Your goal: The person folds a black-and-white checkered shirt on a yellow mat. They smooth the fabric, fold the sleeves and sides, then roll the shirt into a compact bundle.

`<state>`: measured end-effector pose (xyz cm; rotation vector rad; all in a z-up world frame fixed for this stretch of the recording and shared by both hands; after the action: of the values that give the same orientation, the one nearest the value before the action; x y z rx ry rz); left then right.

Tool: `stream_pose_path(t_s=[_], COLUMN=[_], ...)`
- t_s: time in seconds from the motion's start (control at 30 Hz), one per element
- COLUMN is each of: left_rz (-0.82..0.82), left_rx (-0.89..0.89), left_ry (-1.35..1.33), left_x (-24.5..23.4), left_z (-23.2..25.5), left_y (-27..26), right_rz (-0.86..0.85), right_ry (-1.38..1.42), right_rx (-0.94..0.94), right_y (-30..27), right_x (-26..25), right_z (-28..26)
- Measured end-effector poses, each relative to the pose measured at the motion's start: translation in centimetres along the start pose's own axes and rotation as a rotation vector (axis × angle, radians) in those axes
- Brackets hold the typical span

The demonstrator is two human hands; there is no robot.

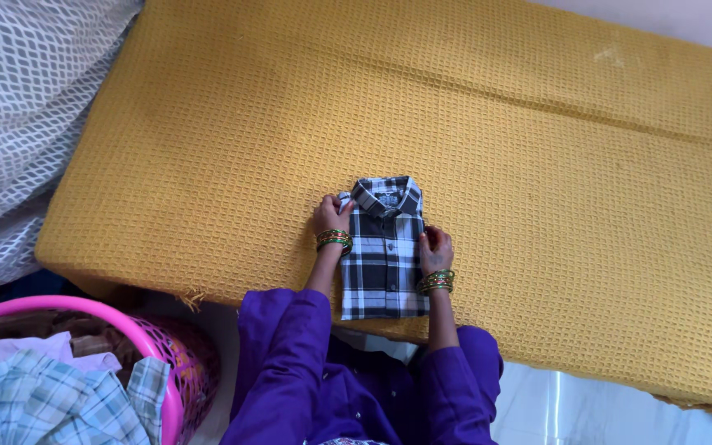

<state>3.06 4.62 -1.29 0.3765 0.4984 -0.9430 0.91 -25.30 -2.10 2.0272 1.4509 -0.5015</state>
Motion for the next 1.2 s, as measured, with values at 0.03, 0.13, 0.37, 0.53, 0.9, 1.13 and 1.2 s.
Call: stream_pose_path(t_s=[0.03, 0.13, 0.37, 0.53, 0.9, 1.13, 1.2], left_rz=[-0.024, -0.067, -0.126, -0.082, -0.155, -0.213, -0.222], left_rx=[-0.008, 0.052, -0.206, 0.227, 0.206, -0.048, 0.003], left_ry=[-0.059, -0.323, -0.332, 0.154, -0.519, -0.245, -0.299], left_x=[0.4, 1.8, 3.5, 1.3, 3.4, 3.8, 3.4], left_z=[-0.2, -1.0, -4.1, 0.8, -3.1, -4.2, -3.5], left_y=[0.2, 1.0, 1.2, 1.9, 5.0, 3.6, 3.8], right_rz=[-0.006, -0.024, -0.063, -0.128, -0.192, -0.362, -0.41], right_ry=[0.025, 0.106, 0.187, 0.13, 0.338, 0.501, 0.603], right_rx=[0.03, 0.116, 0.178, 0.24, 0.257, 0.441, 0.605], right_y=[0.1, 0.8, 0.6, 0.5, 0.5, 2.7, 3.9], right_x=[0.0, 0.3, 0.9, 1.0, 1.5, 2.0, 2.9], right_z=[0.1, 0.3, 0.8, 1.8, 2.0, 1.9, 2.0])
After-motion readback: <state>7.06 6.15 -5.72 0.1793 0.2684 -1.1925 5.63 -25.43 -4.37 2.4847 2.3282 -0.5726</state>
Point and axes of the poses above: each hand's wrist, its own y-axis towards the middle knuckle, its own x-axis out of the palm, z = x × y, the point moved 5 cm from there along y, towards the middle knuckle, and after that the axes turned 5 degrees about x, right-handed, at the moved point
